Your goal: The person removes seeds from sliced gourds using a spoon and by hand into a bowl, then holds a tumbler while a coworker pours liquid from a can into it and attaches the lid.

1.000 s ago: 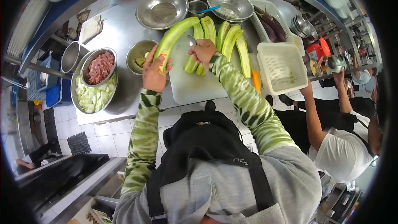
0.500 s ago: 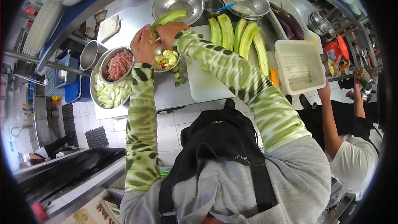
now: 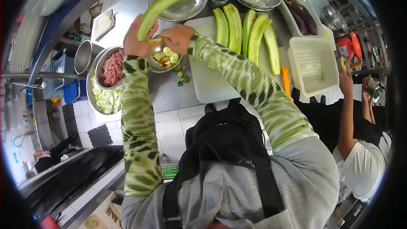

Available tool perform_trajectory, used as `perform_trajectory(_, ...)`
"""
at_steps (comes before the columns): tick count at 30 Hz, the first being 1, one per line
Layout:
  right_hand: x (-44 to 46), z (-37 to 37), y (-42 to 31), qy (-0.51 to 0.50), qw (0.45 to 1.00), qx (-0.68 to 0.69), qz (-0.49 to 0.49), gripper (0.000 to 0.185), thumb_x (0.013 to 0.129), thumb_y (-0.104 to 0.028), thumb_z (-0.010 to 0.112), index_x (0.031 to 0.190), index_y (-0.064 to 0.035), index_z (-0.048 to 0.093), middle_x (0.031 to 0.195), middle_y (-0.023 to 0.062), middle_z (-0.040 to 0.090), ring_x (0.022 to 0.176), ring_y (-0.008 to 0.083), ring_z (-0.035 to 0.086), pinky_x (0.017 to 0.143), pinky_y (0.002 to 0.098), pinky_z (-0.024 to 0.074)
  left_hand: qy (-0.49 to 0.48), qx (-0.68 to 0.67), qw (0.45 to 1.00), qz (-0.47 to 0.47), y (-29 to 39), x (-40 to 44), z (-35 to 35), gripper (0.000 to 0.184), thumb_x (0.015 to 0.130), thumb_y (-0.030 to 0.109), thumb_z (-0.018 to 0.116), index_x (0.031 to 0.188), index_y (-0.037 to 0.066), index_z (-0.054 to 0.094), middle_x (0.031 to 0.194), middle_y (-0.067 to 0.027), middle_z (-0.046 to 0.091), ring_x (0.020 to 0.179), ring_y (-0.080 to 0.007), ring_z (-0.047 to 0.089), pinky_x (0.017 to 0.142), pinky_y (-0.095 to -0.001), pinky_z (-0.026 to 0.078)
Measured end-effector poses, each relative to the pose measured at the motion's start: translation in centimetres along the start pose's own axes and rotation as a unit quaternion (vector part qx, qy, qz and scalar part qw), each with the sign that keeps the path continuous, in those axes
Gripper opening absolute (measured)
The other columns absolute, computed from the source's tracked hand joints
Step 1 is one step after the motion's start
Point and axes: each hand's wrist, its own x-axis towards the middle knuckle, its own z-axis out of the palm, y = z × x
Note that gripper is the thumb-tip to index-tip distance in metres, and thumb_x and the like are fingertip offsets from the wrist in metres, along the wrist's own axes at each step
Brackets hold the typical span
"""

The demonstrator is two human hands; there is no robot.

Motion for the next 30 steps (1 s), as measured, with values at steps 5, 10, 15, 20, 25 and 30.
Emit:
perform_trajectory(5, -1.0, 3.5, 0.3, 0.021, 0.988, -0.130, 0.082, 0.017, 0.080, -0.014, 0.061, 0.096, -0.0075, 0.064, 0.085, 0.0164, 0.068, 0.082, 0.0336, 0.068, 0.070, 0.0471, 0.0537, 0.002, -0.007, 1.000, 0.007, 0.8, -0.2, -1.5, 0.059, 0.098, 0.028, 0.054, 0.144, -0.002, 0.032, 0.131, -0.0237, 0.052, 0.115, -0.0398, 0.056, 0.100, -0.0509, 0.045)
perform_trajectory(10, 1.8, -1.5, -2.3, 0.107, 0.987, -0.071, 0.100, 0.021, 0.084, -0.021, 0.058, 0.087, -0.0016, 0.067, 0.085, 0.0187, 0.070, 0.082, 0.0319, 0.070, 0.070, 0.0440, 0.0549, 0.046, 0.073, 0.995, 0.047, 0.0, -2.9, 0.9, 0.048, 0.100, 0.023, 0.052, 0.138, -0.004, 0.042, 0.123, -0.0204, 0.059, 0.109, -0.0316, 0.061, 0.093, -0.0438, 0.051)
perform_trajectory(15, 1.4, 0.1, -6.3, 0.040, 0.988, -0.072, 0.130, 0.019, 0.081, -0.015, 0.058, 0.086, 0.0003, 0.067, 0.084, 0.0187, 0.070, 0.077, 0.0350, 0.069, 0.068, 0.0431, 0.0556, 0.060, 0.052, 0.994, 0.075, -1.5, -2.5, 1.5, 0.040, 0.101, 0.017, 0.050, 0.134, -0.006, 0.048, 0.118, -0.0182, 0.062, 0.101, -0.0237, 0.064, 0.088, -0.0360, 0.054)
perform_trajectory(20, -5.4, -0.8, -4.5, 0.008, 0.996, -0.012, 0.092, 0.018, 0.084, -0.016, 0.055, 0.087, -0.0018, 0.065, 0.082, 0.0207, 0.068, 0.078, 0.0385, 0.067, 0.073, 0.0473, 0.0539, 0.023, 0.176, 0.978, 0.108, -2.8, -5.2, 4.7, 0.041, 0.101, 0.020, 0.051, 0.132, -0.006, 0.050, 0.119, -0.0188, 0.062, 0.104, -0.0258, 0.064, 0.089, -0.0348, 0.054)
perform_trajectory(25, -11.5, -1.6, 1.6, 0.111, 0.956, 0.081, 0.259, 0.022, 0.088, -0.023, 0.058, 0.084, -0.0027, 0.066, 0.081, 0.0233, 0.066, 0.079, 0.0395, 0.065, 0.071, 0.0496, 0.0503, -0.096, 0.537, 0.763, 0.346, -7.3, -8.4, 9.4, 0.034, 0.093, 0.012, 0.058, 0.125, -0.001, 0.058, 0.135, -0.0201, 0.054, 0.124, -0.0348, 0.053, 0.103, -0.0379, 0.042)
perform_trajectory(30, -23.5, -7.4, 3.3, 0.158, 0.852, 0.350, 0.355, 0.030, 0.091, -0.029, 0.061, 0.076, -0.0034, 0.065, 0.056, 0.0055, 0.057, 0.050, 0.0153, 0.054, 0.050, 0.0335, 0.0421, -0.256, 0.578, 0.732, 0.254, -15.2, -8.0, 8.4, 0.035, 0.090, 0.007, 0.059, 0.124, -0.001, 0.058, 0.133, -0.0226, 0.054, 0.123, -0.0402, 0.051, 0.101, -0.0431, 0.043)
